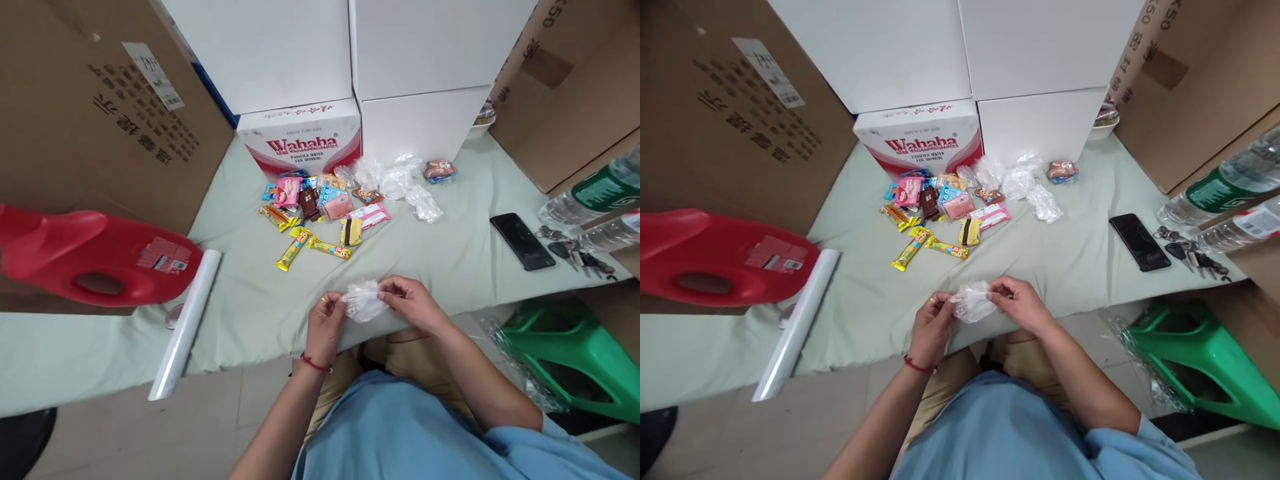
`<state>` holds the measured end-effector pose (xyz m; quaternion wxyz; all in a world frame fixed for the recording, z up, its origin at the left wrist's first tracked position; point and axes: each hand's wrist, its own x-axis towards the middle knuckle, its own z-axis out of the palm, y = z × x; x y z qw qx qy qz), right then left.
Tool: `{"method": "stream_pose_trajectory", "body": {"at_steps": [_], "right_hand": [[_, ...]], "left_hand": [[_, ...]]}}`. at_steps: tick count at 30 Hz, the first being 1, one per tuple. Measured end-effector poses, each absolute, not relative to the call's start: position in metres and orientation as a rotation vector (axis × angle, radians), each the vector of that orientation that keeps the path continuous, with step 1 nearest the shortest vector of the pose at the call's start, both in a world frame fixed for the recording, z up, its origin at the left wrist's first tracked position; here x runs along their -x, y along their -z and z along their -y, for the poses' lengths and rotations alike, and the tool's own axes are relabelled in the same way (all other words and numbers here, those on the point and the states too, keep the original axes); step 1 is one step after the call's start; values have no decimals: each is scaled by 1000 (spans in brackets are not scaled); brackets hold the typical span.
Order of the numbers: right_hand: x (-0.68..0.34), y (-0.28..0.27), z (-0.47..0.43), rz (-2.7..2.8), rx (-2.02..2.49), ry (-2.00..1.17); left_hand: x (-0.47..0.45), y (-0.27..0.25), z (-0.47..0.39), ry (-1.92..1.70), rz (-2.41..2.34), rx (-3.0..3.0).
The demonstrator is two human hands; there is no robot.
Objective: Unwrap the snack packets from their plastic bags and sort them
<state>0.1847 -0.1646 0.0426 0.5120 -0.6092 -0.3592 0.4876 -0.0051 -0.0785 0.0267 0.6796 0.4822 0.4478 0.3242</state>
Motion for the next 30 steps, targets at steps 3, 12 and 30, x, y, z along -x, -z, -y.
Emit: {"method": "stream_pose_trajectory", "body": {"at_steps": [3, 12, 30], "right_hand": [[-192, -44, 169, 777, 1444, -1217], [-195, -42, 184, 513, 1374, -1268], [-199, -48, 186, 930, 1434, -1137]], "left_hand": [[9, -28, 77, -707, -1024, -878], [9, -25, 82, -767, -1016, -1201], [9, -22, 69, -809, -1073, -984]]}}
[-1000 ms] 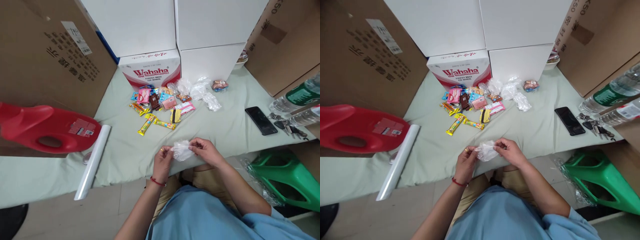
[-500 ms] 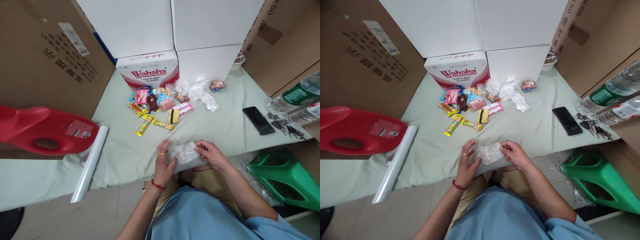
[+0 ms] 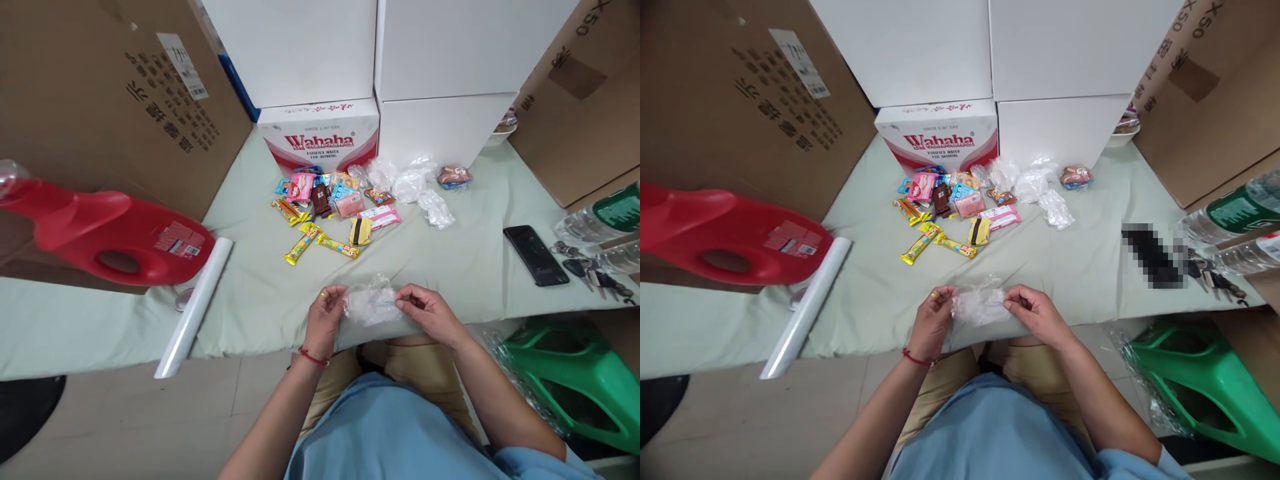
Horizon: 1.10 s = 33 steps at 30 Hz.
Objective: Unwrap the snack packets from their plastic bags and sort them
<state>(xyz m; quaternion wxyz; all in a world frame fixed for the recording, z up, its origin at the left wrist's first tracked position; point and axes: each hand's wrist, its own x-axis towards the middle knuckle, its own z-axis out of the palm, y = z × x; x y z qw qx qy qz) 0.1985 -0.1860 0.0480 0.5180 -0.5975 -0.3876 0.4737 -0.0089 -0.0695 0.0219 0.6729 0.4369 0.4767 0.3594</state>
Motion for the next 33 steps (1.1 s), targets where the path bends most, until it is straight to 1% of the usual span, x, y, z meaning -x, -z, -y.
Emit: {"method": "stream_pose_trajectory", "body": {"at_steps": [4, 8, 10, 15, 21, 25, 28, 31, 33], "right_hand": [[-201, -45, 183, 1029, 1504, -1081], [-200, -45, 182, 962, 1675, -664], [-192, -49, 180, 1010, 1623, -587], [-161, -56, 168, 1250, 1467, -755], [-155, -49, 161, 1153, 1443, -624], [-166, -42, 176, 1150, 1465, -566], [-176, -37, 192, 1234, 1481, -579], [-184, -39, 207, 1457, 1474, -669], [-190, -50, 215, 1686, 1424, -831]], "left_hand": [[2, -27, 68, -899, -1097, -922], [-1, -28, 66, -945, -1055, -808], [-3, -28, 68, -937, -1033, -791], [-7, -29, 73, -917, -1024, -819], [3, -25, 63, -986, -1010, -759], [10, -22, 56, -1010, -985, -638], [11, -21, 52, -1040, -933, -524], [13, -19, 49, -1052, -900, -433], [15, -18, 47, -1037, -892, -381]]}}
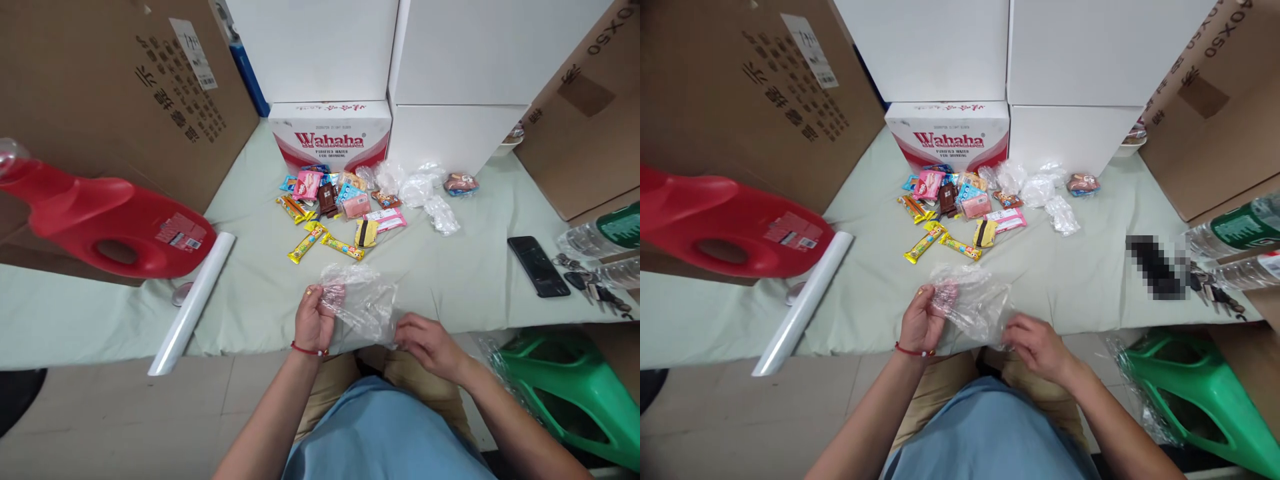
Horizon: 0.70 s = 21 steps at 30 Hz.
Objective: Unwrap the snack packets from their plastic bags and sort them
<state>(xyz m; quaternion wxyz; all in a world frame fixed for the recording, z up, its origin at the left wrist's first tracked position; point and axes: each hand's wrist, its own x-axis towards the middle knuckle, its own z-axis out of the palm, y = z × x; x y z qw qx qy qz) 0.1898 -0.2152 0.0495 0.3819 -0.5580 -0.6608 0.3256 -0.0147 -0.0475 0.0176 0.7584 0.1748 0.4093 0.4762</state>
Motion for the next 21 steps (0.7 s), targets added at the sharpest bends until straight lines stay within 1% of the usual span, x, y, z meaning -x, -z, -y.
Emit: {"method": "stream_pose_trajectory", "body": {"at_steps": [3, 4, 5, 6, 8, 10, 15, 18, 21], "right_hand": [[-202, -75, 222, 1899, 1268, -1207], [-207, -83, 222, 1861, 1248, -1285], [-213, -90, 220, 1761, 1273, -1298], [-218, -94, 217, 1614, 1342, -1236], [-228, -96, 204, 1300, 1530, -994], [-233, -90, 186, 1142, 1636, -797], [-218, -58, 149, 1277, 1536, -712], [-204, -41, 144, 1310, 1548, -617], [-197, -35, 145, 1295, 1550, -511]], "left_hand": [[18, -21, 47, -1002, -859, -307], [19, -23, 47, -981, -833, -295], [20, -27, 47, -957, -800, -290], [21, -30, 48, -930, -765, -292], [22, -38, 50, -879, -705, -309], [22, -44, 52, -841, -667, -336], [24, -46, 57, -800, -626, -400], [22, -41, 55, -766, -628, -453], [12, -35, 44, -768, -640, -525]]}}
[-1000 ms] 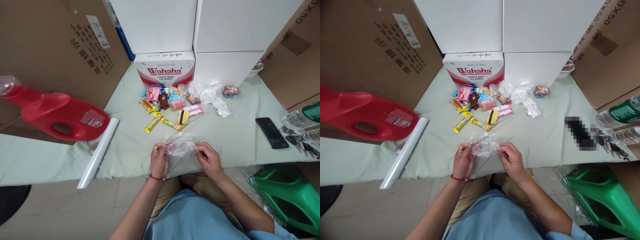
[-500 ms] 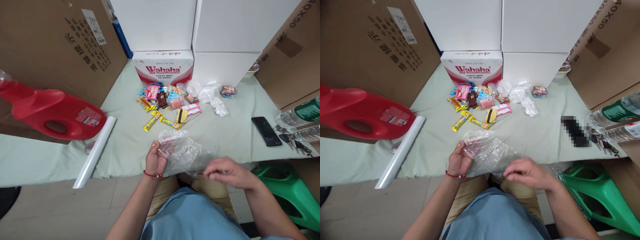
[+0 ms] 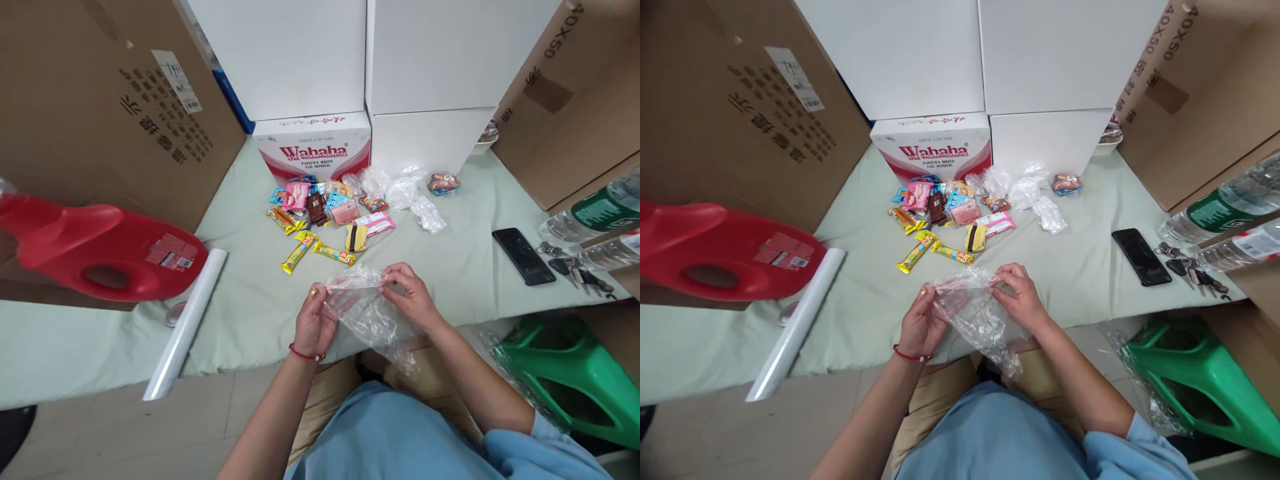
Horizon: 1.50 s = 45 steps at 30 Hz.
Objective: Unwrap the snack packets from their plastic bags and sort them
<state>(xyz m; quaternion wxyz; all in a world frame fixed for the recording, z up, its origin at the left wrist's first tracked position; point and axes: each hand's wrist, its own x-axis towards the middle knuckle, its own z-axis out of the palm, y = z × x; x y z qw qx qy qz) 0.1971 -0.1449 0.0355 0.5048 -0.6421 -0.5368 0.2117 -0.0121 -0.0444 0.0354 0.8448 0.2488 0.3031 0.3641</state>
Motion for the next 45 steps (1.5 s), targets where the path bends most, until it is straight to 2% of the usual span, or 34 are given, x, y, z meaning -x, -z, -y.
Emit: {"method": "stream_pose_trajectory", "body": {"at_steps": [5, 8, 11, 15, 23, 25, 28, 31, 38, 42, 45], "right_hand": [[-188, -53, 150, 1363, 1527, -284], [-182, -57, 150, 1390, 1501, -293], [-180, -48, 146, 1306, 1579, -367], [-190, -40, 139, 1166, 1779, -310], [-223, -59, 73, 1262, 1970, -217], [-226, -60, 45, 1255, 2034, -253], [-224, -58, 16, 1289, 2087, -480], [-213, -57, 20, 1393, 1981, -654], [-176, -60, 106, 1798, 1350, -275], [-165, -49, 140, 1969, 1270, -201], [-159, -40, 154, 2029, 1239, -217]], "left_hand": [[-13, -22, 21, -905, -813, -850], [-18, -11, 18, -1046, -1063, -1171], [-15, -1, 24, -977, -1108, -1402], [-7, 3, 36, -887, -1064, -1492], [0, -1, 48, -901, -1064, -1611], [3, -1, 51, -906, -1069, -1631], [10, 1, 52, -910, -1086, -1634], [18, 0, 50, -926, -1148, -1549], [23, -12, 24, -999, -1255, -1241], [27, -25, -1, -1042, -1326, -1395], [29, -39, -11, -934, -1113, -1761]]}}
